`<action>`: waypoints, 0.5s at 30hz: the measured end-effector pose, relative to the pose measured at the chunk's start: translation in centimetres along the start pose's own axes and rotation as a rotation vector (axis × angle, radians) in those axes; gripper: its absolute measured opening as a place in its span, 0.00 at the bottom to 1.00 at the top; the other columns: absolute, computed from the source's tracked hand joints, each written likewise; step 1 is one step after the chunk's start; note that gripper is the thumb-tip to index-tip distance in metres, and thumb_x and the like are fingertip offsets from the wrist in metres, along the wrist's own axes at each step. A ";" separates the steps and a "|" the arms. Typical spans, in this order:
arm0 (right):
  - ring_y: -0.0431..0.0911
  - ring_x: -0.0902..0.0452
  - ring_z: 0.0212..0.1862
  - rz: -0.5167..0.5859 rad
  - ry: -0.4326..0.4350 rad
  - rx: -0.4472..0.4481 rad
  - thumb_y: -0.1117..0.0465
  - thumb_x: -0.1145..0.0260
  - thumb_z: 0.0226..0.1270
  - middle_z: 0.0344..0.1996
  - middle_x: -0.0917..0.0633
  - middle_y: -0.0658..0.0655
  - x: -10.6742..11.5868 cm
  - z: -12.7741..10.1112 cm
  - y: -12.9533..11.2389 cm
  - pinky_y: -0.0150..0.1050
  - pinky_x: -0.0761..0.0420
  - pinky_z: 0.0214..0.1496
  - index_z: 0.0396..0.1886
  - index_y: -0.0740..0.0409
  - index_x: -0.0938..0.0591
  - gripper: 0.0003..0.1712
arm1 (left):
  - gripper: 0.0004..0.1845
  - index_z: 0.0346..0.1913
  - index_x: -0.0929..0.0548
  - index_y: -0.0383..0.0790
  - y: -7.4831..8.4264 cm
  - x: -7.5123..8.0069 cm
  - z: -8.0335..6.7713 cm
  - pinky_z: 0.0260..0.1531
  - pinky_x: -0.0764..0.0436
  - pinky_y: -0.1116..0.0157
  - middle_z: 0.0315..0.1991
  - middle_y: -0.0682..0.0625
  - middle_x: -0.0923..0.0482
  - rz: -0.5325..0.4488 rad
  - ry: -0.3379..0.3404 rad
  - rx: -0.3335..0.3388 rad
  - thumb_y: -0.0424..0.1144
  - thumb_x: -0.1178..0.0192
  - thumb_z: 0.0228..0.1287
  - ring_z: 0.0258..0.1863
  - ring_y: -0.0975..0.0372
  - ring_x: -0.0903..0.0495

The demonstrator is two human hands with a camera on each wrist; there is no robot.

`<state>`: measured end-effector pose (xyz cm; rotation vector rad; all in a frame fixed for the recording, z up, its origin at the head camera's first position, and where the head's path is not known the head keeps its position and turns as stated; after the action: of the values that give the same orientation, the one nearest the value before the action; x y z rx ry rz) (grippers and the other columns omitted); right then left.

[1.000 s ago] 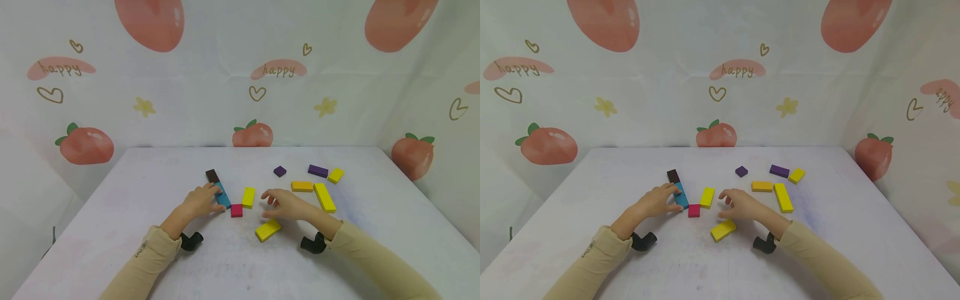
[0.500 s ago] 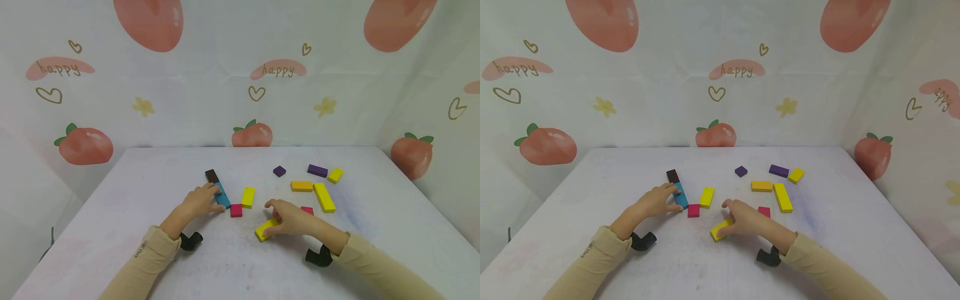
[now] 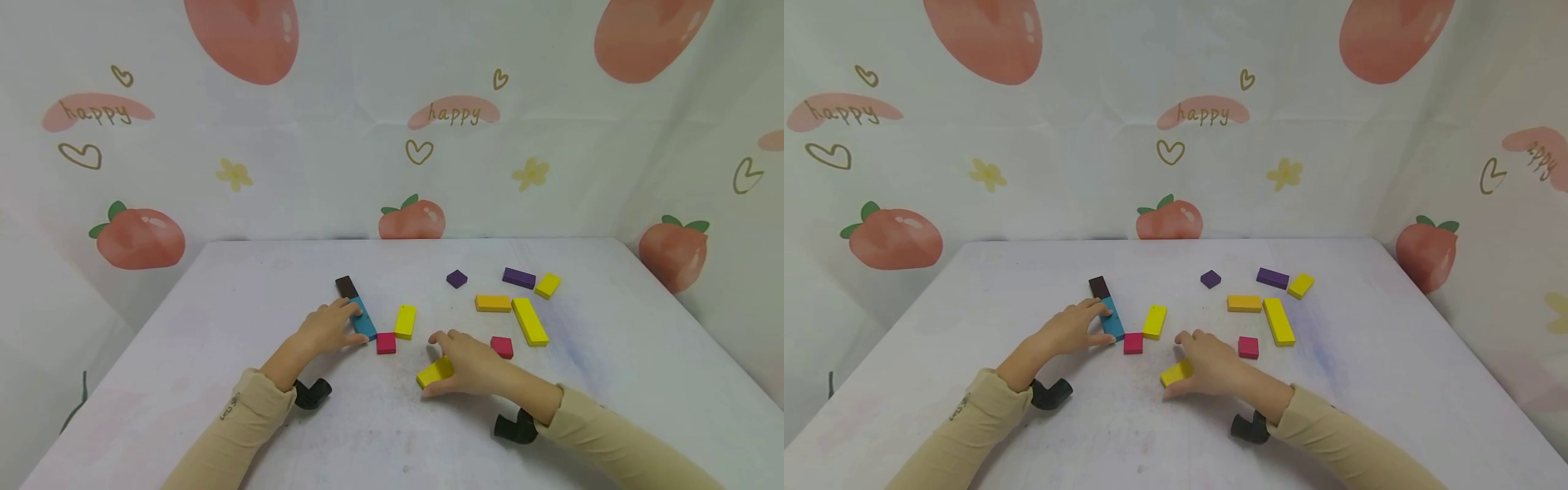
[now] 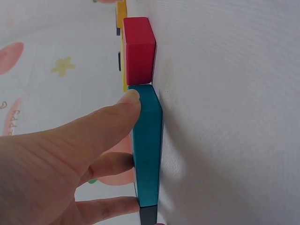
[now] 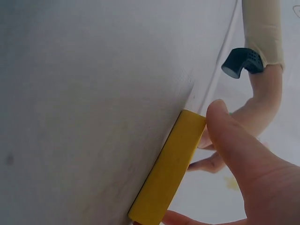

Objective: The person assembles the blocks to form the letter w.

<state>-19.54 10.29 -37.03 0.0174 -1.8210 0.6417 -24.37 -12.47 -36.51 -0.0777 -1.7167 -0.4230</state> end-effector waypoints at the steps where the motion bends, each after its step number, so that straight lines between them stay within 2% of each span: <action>1: 0.42 0.29 0.38 -0.009 0.004 -0.001 0.36 0.25 0.39 0.40 0.22 0.54 0.0 0.0 -0.1 0.38 0.19 0.40 0.57 0.52 0.29 0.46 | 0.27 0.56 0.26 0.45 0.0 0.0 0.0 0.52 0.26 0.42 0.66 0.38 0.36 0.001 0.000 0.000 0.53 0.37 0.57 0.54 0.41 0.27; 8: 0.43 0.30 0.35 -0.056 0.004 -0.001 0.36 0.26 0.40 0.41 0.22 0.56 -0.3 0.2 -0.5 0.36 0.20 0.37 0.59 0.53 0.29 0.47 | 0.27 0.56 0.26 0.45 0.0 0.0 0.1 0.51 0.26 0.43 0.66 0.38 0.35 0.009 0.007 -0.002 0.53 0.37 0.57 0.53 0.41 0.27; 15: 0.43 0.31 0.34 -0.031 -0.010 0.030 0.41 0.26 0.44 0.38 0.23 0.57 -0.2 0.1 -0.9 0.34 0.21 0.36 0.58 0.55 0.30 0.44 | 0.26 0.56 0.26 0.44 0.0 0.0 0.0 0.51 0.26 0.42 0.66 0.38 0.36 -0.005 0.008 -0.008 0.52 0.36 0.57 0.54 0.41 0.27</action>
<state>-19.23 9.45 -36.90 0.0691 -1.8173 0.6480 -24.39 -12.42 -36.50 -0.0777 -1.7076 -0.4329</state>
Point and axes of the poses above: each hand's wrist, its own z-axis towards the middle knuckle, its own x-axis out of the back of the hand, y = z × x, the point moved 4 cm from there along z, towards the middle knuckle
